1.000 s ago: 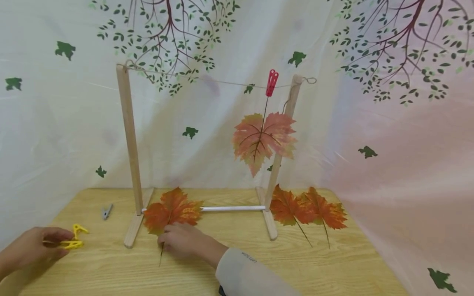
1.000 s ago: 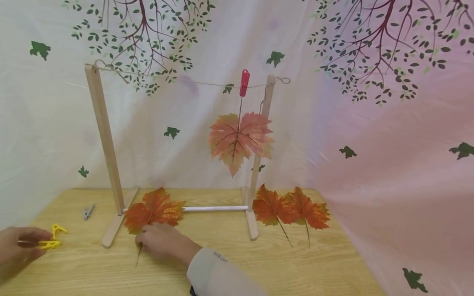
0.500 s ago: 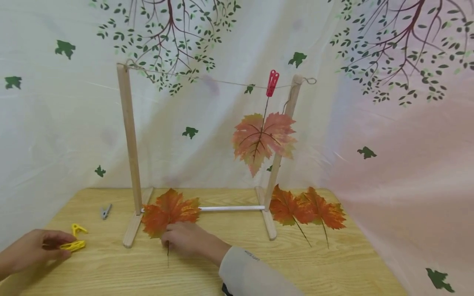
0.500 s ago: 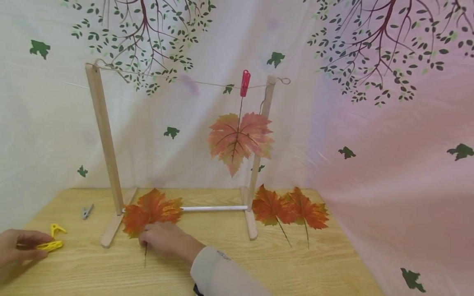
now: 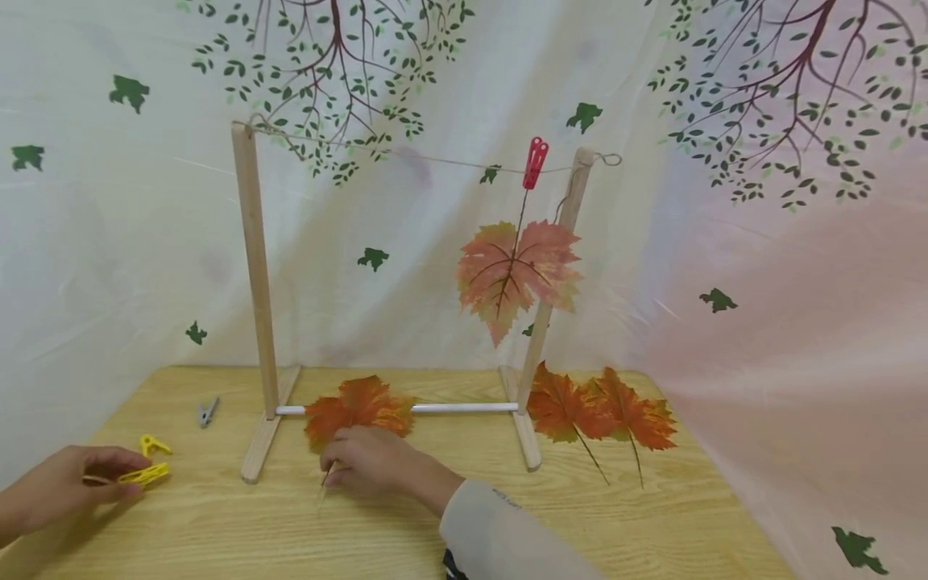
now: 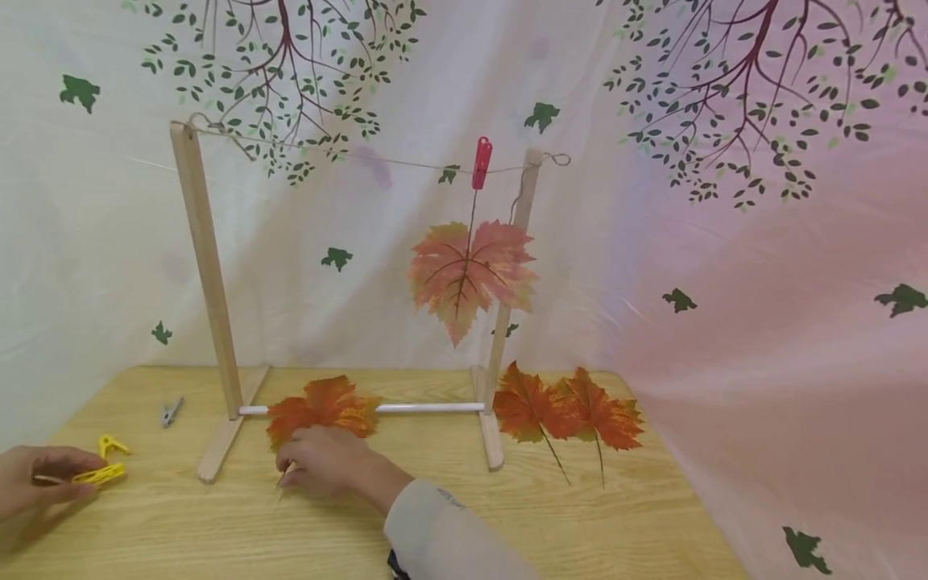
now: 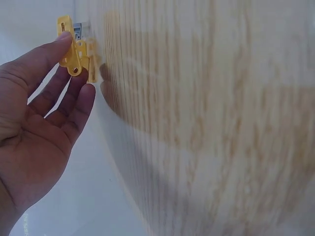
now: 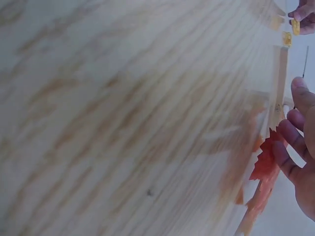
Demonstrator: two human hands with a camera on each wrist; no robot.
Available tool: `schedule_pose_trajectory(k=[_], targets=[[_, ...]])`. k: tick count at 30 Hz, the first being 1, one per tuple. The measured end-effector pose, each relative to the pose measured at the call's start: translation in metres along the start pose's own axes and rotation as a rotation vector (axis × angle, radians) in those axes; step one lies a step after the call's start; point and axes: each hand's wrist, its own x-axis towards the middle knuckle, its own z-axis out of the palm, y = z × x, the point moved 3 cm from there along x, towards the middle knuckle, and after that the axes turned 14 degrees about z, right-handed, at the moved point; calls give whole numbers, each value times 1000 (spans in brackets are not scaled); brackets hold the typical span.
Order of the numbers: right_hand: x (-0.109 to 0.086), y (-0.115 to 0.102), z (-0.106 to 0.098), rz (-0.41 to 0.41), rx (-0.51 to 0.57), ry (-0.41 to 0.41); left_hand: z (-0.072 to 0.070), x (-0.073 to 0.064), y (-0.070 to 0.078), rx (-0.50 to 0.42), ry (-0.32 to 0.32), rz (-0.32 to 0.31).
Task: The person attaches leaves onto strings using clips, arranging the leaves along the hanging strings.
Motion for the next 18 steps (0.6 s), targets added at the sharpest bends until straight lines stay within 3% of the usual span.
schedule_pose_trajectory(k=[9, 13, 18], targets=[[-8, 5, -18, 8, 125, 152, 0, -1, 16, -25, 24, 34], [-12, 9, -23, -3, 143, 207, -2, 2, 25, 9, 85, 106], [-16, 16, -28, -8, 191, 239, -3, 7, 40, 8, 166, 133]])
